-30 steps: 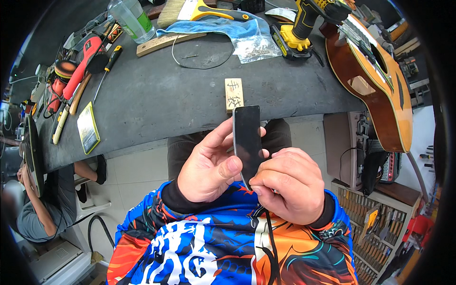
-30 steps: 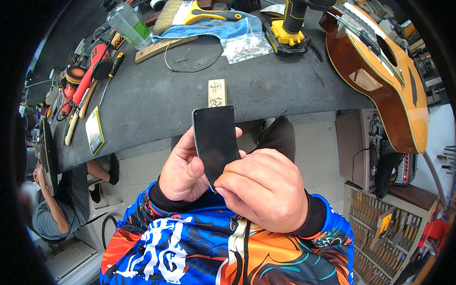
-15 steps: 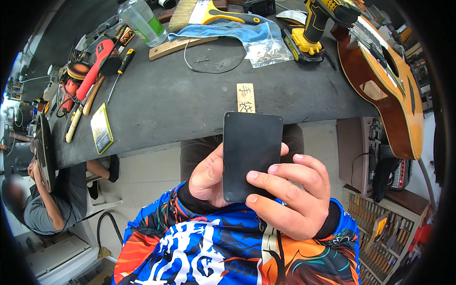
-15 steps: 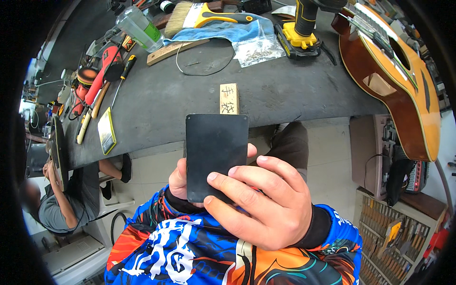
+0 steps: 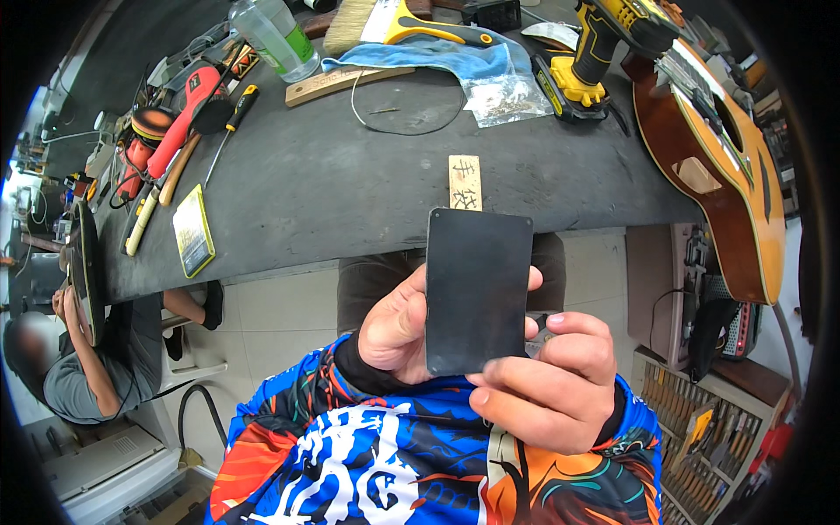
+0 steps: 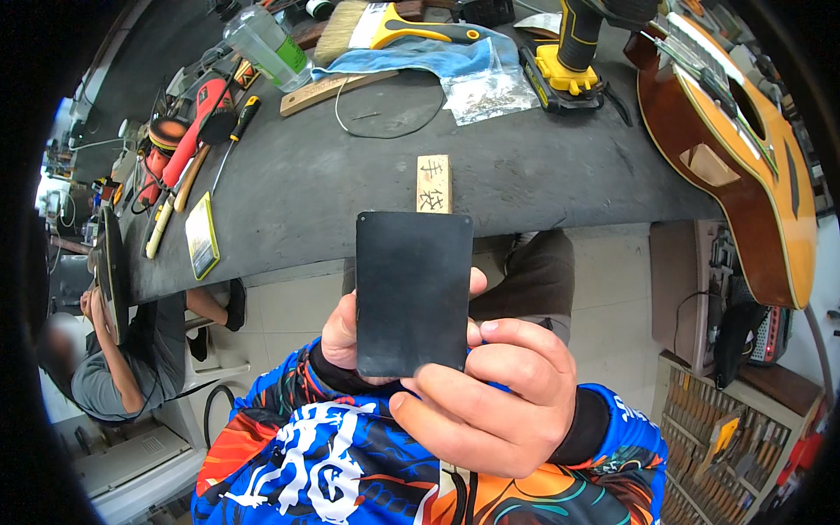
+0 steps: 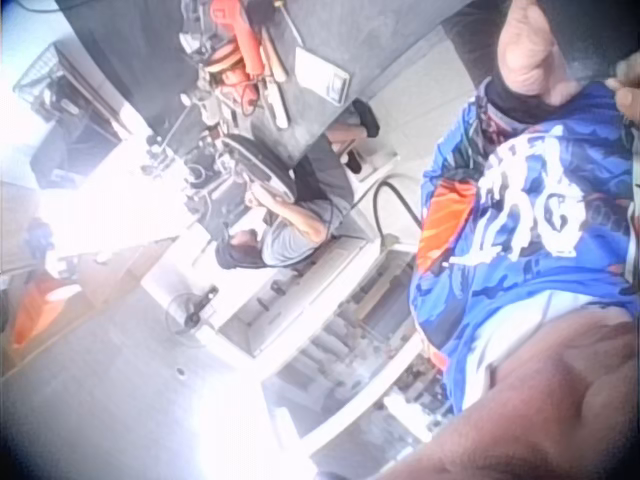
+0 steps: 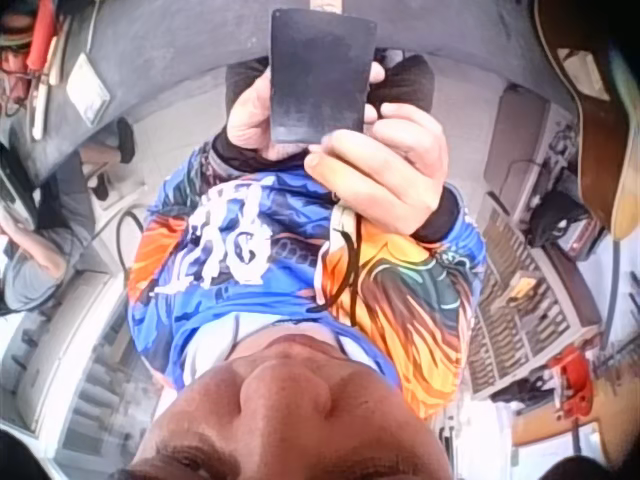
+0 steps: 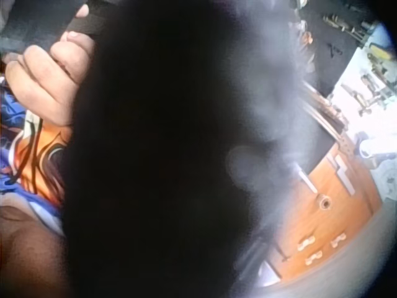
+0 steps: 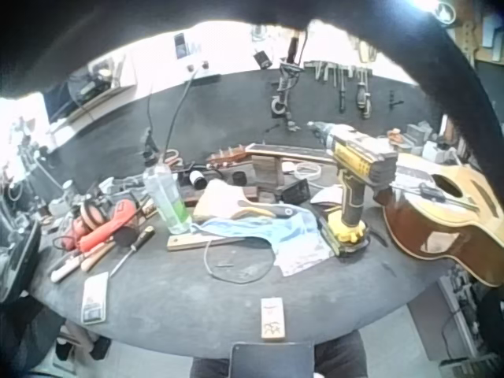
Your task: The person uses a power drill to fasten screws into a small black rectangular plate. They then use a small metal file to smooth the edges of the plate. Another person is seen in the background working on a guitar.
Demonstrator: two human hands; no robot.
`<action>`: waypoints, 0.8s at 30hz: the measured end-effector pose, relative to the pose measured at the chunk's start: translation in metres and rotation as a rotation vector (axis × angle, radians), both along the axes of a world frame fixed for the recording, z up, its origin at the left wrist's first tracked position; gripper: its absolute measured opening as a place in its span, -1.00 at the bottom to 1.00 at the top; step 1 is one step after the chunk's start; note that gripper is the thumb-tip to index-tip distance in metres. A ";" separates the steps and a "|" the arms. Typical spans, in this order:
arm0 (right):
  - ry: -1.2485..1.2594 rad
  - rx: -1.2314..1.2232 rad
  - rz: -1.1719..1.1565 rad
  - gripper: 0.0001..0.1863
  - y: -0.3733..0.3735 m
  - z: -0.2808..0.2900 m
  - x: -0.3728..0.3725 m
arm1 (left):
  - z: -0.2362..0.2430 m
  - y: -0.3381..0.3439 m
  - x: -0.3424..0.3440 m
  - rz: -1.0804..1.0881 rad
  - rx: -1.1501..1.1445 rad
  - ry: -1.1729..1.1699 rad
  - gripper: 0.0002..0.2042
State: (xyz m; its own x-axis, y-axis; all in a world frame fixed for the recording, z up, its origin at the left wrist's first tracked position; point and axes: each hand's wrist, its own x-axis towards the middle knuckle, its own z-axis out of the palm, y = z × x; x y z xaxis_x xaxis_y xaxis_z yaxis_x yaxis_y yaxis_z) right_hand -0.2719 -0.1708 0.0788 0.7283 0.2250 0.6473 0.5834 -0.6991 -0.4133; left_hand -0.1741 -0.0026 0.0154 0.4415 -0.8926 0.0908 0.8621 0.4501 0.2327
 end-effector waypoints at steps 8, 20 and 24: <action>0.171 -0.194 -0.143 -0.11 -0.015 0.022 0.033 | -0.010 0.005 -0.008 0.086 0.031 -0.056 -0.30; 0.312 0.078 0.193 -0.42 -0.007 -0.002 0.022 | -0.016 0.016 -0.006 0.109 0.108 -0.144 -0.32; 0.200 0.293 0.466 -0.58 -0.026 -0.006 0.025 | -0.014 0.009 -0.007 0.027 0.035 -0.077 -0.33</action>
State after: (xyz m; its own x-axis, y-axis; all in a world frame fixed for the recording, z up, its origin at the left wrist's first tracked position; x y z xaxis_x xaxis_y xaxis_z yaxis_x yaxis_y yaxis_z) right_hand -0.2466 -0.1964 0.0732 0.7098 0.3836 0.5908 0.6926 -0.2274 -0.6845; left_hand -0.1813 0.0063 0.0016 0.4584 -0.8837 0.0948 0.8287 0.4636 0.3137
